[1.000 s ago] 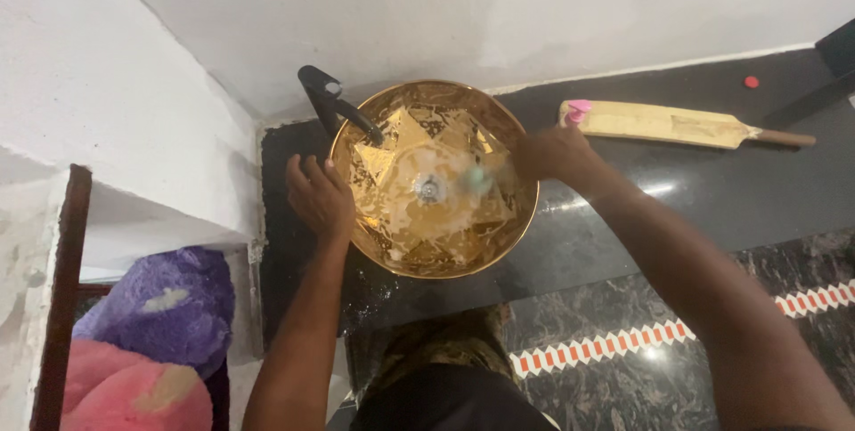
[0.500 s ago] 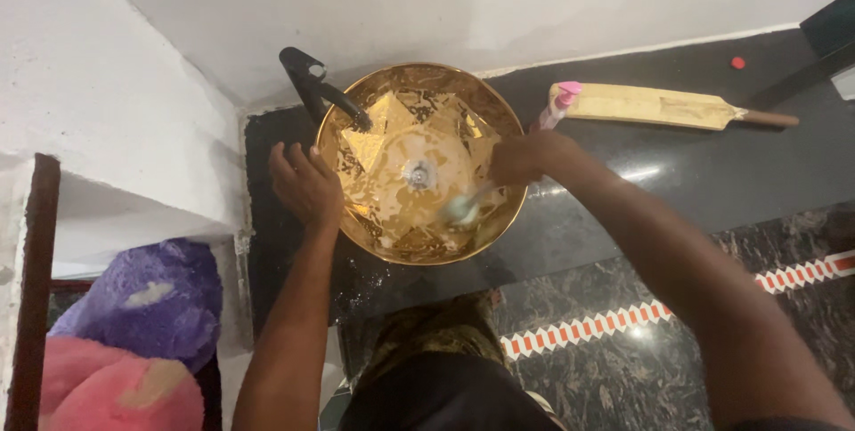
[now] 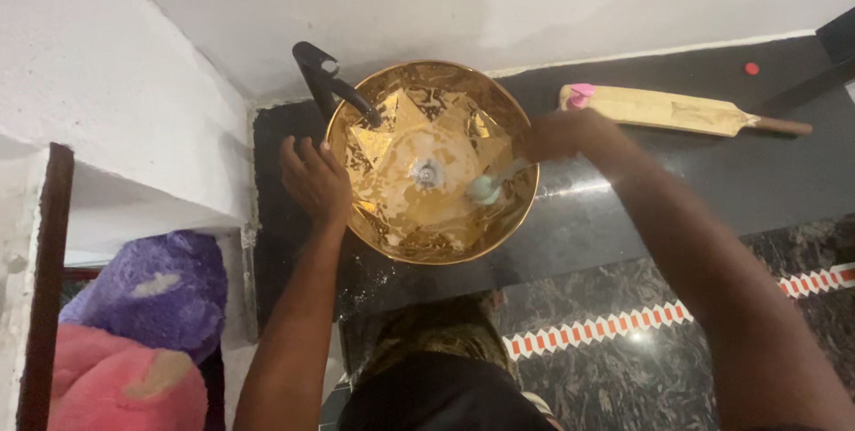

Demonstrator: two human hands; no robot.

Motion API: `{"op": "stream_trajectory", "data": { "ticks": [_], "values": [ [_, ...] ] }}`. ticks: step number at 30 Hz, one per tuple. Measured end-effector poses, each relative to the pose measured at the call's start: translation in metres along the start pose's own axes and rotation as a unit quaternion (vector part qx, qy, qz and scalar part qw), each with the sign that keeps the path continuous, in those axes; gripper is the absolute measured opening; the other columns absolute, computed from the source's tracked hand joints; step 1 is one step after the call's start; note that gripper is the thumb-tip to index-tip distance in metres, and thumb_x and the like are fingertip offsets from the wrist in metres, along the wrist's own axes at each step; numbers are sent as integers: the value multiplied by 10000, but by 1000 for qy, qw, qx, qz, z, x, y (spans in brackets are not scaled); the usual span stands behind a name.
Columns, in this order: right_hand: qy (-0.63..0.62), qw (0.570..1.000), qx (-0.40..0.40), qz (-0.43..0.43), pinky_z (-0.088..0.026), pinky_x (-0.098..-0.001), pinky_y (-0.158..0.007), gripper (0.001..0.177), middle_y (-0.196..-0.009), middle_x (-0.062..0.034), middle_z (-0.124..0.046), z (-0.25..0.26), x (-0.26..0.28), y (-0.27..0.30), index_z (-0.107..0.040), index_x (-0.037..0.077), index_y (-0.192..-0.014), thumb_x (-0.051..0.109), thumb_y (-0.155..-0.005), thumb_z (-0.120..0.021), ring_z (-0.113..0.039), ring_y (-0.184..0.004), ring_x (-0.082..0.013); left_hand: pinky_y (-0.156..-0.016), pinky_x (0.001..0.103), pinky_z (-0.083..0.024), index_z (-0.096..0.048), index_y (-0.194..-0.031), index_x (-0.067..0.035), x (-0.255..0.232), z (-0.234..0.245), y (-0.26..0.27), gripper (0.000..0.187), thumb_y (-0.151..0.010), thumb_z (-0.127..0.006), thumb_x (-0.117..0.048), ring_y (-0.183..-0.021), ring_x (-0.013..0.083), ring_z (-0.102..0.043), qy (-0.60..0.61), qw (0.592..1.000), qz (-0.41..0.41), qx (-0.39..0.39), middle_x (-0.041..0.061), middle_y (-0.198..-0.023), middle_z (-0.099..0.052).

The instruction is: The person cleans a gold-colored sink by hand using a brush and soap, scrubbing the interior surfaces and around the drain and faucet.

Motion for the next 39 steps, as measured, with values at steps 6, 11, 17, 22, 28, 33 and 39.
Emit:
{"op": "stream_trajectory", "data": {
  "ticks": [6,11,17,22,28,33,39],
  "values": [
    [95,923,11,373,-522,-393,-714,302,-933,-56,-781,-66,76,-66,-746,160,-1089,366,-981,-553,-700,-800,-215,-971,538,-472,-571,-1290,-3,0,1,5,311,-1094,-556,-244,-1286,417,-540,-9,1000,6,1,229,-1416,-505],
    [-91,964,43,247,-566,-393,-768,353,-981,-75,-788,-82,87,-70,-731,183,-1181,414,-1002,-532,-731,-842,-215,-985,543,-475,-591,-1263,1,1,0,0,304,-1082,-567,-241,-1251,434,-551,-12,1000,26,2,249,-1393,-532],
    [-7,985,57,163,-619,-391,-832,425,-1039,-99,-795,-43,11,-19,-713,209,-1291,471,-1027,-507,-767,-893,-215,-1028,541,-475,-595,-1257,19,4,-1,2,315,-1077,-574,-239,-1261,445,-549,-9,999,23,-34,253,-1368,-542],
    [67,983,42,164,-573,-351,-915,485,-1084,-33,-807,-16,0,8,-629,352,-1415,528,-974,-528,-760,-937,-148,-1007,539,-478,-610,-1256,19,3,3,9,309,-1082,-581,-236,-1245,437,-561,-16,998,35,-46,242,-1373,-551],
    [73,963,80,248,-525,-365,-1011,509,-1277,-56,-734,-32,20,-9,-625,317,-1439,478,-964,-545,-698,-1141,-218,-1023,531,-480,-597,-1253,13,3,3,6,291,-1093,-594,-230,-1249,437,-557,-25,997,35,-62,239,-1361,-544],
    [41,937,78,339,-448,-397,-1072,525,-1426,-71,-618,-31,90,-41,-602,302,-1457,492,-971,-541,-591,-1295,-272,-1011,526,-480,-589,-1256,18,-1,7,5,297,-1085,-591,-225,-1230,443,-558,-14,997,28,-67,248,-1351,-541],
    [-63,973,28,222,-550,-439,-975,544,-1299,-100,-681,-21,130,-29,-556,331,-1477,501,-969,-463,-741,-1109,-297,-1000,525,-486,-594,-1238,10,-2,9,9,286,-1078,-587,-228,-1218,429,-570,-29,996,46,-71,219,-1331,-554]
  ]
}}
Point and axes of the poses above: each hand's wrist, its own y-axis away from the middle knuckle, its own z-axis out of the back of the hand, x = y × z, the point moved 6 cm from there along -y, towards the middle knuckle
